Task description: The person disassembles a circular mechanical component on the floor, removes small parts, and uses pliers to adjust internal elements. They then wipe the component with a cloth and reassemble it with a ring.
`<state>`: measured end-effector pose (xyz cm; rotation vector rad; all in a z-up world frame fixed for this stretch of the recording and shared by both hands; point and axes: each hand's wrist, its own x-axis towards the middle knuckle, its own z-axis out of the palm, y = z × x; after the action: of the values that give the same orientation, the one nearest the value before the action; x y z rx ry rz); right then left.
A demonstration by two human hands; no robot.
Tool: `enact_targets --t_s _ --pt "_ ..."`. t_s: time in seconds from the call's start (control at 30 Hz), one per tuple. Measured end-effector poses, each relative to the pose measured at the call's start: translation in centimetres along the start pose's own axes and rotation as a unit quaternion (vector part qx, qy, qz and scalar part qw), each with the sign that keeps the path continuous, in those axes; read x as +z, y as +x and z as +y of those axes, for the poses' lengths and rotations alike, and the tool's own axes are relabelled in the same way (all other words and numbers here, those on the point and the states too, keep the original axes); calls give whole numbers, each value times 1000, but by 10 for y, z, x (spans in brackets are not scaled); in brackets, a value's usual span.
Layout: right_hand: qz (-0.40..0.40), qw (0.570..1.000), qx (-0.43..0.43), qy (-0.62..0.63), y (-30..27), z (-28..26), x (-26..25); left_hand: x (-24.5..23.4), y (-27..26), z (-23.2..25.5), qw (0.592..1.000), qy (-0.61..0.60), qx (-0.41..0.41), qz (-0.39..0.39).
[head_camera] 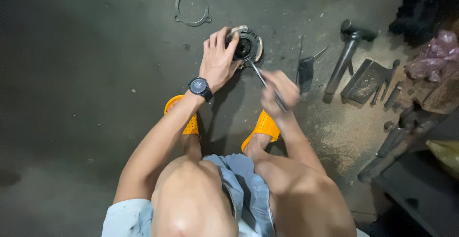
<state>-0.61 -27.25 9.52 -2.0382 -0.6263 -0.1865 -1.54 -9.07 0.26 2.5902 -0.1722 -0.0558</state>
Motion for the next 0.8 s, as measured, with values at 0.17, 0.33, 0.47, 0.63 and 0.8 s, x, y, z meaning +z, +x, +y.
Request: enact_targets --t_s 0.17,0.33,0.47,0.63,0.8 --pt "-53 994 58 -76 36 -15 -2 -4 2 0 999 40 18 -17" --pt "-71 996 22 -58 16 6 14 -5 2 4 998 48 29 -28" --pt "-41 992 94 -68 28 -14 2 0 -3 3 997 65 22 -38" --pt "9 994 98 -45 14 31 18 -9 2 5 996 67 45 -25" --pt "24 994 69 -82 66 -15 2 -6 -3 1 973 211 82 -49"
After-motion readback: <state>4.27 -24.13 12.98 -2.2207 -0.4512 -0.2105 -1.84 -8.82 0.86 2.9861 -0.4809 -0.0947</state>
